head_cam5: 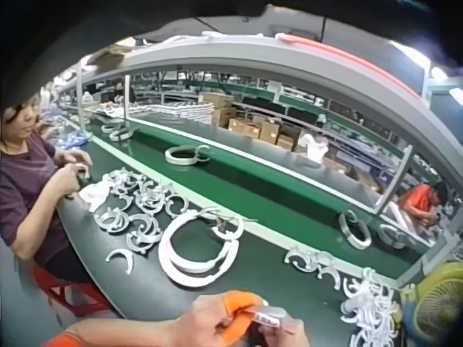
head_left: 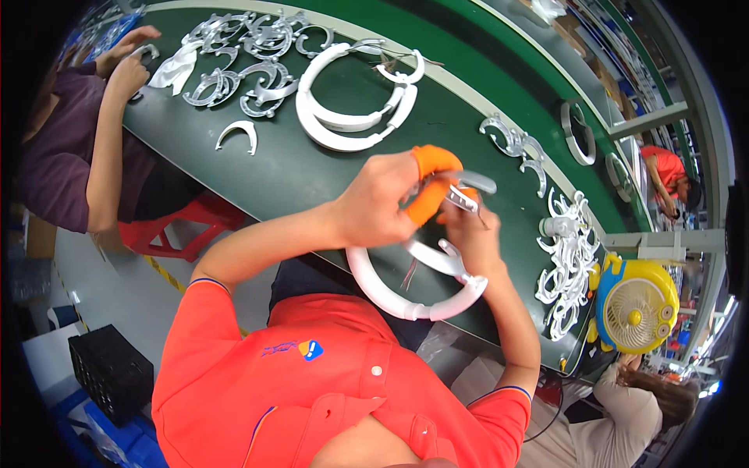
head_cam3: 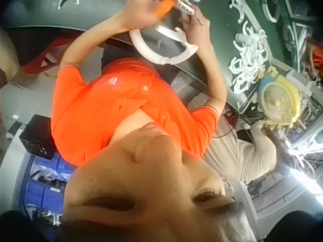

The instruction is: The recorder is assembling white plastic components, applying adhesive and using pliers to join the parts at a factory workbench.

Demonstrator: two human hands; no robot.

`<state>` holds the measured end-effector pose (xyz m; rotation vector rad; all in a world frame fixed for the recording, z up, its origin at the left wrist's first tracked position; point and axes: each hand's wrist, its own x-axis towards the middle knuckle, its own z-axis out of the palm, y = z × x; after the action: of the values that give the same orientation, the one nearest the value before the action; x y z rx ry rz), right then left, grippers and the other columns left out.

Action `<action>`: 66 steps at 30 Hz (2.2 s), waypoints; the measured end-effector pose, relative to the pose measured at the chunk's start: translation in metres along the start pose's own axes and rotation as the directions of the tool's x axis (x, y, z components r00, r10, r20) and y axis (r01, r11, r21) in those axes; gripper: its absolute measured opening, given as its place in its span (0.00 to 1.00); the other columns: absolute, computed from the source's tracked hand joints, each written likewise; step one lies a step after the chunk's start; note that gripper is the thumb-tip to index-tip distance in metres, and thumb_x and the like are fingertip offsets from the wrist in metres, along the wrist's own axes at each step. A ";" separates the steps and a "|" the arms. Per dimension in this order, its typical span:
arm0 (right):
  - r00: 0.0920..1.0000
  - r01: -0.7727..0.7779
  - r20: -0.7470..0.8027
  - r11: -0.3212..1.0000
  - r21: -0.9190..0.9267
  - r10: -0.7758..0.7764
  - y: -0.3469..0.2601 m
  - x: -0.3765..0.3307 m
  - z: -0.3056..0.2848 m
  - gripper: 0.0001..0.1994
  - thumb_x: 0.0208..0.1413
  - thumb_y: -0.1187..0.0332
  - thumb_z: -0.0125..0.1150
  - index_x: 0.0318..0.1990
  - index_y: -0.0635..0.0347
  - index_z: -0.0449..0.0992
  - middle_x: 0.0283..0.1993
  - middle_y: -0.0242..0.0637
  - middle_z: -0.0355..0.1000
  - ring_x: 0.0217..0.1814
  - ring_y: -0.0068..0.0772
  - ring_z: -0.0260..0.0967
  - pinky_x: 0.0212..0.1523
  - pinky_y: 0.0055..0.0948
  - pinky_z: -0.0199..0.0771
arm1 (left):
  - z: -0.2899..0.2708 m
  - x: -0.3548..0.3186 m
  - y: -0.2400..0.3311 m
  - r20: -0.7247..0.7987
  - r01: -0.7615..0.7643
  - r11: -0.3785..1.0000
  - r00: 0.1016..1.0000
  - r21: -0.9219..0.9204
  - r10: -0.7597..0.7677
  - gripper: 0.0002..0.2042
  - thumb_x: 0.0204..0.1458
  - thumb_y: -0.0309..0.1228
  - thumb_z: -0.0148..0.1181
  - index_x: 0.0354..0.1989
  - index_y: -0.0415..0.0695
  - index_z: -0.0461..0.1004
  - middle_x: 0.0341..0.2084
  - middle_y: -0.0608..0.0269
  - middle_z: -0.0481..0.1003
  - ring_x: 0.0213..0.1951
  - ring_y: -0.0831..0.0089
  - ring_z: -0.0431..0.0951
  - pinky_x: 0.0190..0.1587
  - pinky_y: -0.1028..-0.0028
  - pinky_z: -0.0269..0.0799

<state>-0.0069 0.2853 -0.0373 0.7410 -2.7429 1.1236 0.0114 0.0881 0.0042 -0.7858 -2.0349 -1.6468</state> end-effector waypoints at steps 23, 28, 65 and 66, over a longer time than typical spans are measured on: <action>0.963 -0.093 -0.125 0.725 0.683 0.240 0.012 -0.013 -0.036 0.08 0.50 0.80 0.61 0.38 0.70 0.75 0.29 0.39 0.75 0.30 0.24 0.73 0.33 0.19 0.73 | 0.026 0.033 -0.053 0.373 0.594 0.713 0.799 -0.373 -0.471 0.10 0.58 0.27 0.47 0.45 0.40 0.69 0.35 0.63 0.74 0.27 0.81 0.72 0.23 0.85 0.63; 0.953 -0.109 -0.161 0.787 0.607 0.256 0.011 -0.011 -0.026 0.06 0.50 0.79 0.61 0.37 0.70 0.75 0.29 0.38 0.74 0.28 0.22 0.72 0.31 0.18 0.72 | 0.025 0.030 -0.056 0.366 0.593 0.702 0.802 -0.395 -0.471 0.09 0.57 0.25 0.48 0.45 0.40 0.69 0.36 0.62 0.74 0.27 0.81 0.73 0.23 0.84 0.64; 0.947 0.042 -0.315 0.998 -0.047 -0.054 0.008 -0.013 -0.053 0.20 0.43 0.75 0.64 0.47 0.63 0.72 0.28 0.33 0.70 0.26 0.20 0.64 0.27 0.19 0.62 | 0.024 0.027 -0.042 0.331 0.361 0.897 0.904 -0.256 -0.269 0.13 0.53 0.25 0.54 0.47 0.38 0.67 0.36 0.61 0.73 0.31 0.79 0.71 0.37 0.78 0.70; 0.940 0.076 -0.331 0.997 -0.032 -0.083 0.005 -0.015 -0.051 0.18 0.42 0.74 0.66 0.44 0.62 0.74 0.26 0.31 0.69 0.25 0.21 0.62 0.26 0.20 0.60 | 0.025 0.027 -0.041 0.334 0.375 0.886 0.900 -0.271 -0.279 0.13 0.53 0.25 0.55 0.47 0.38 0.67 0.37 0.61 0.73 0.31 0.78 0.72 0.37 0.78 0.70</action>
<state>-0.0012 0.3290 -0.0078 0.5906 -2.4174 1.0904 -0.0348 0.1106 -0.0153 -0.8660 -2.2154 -2.2260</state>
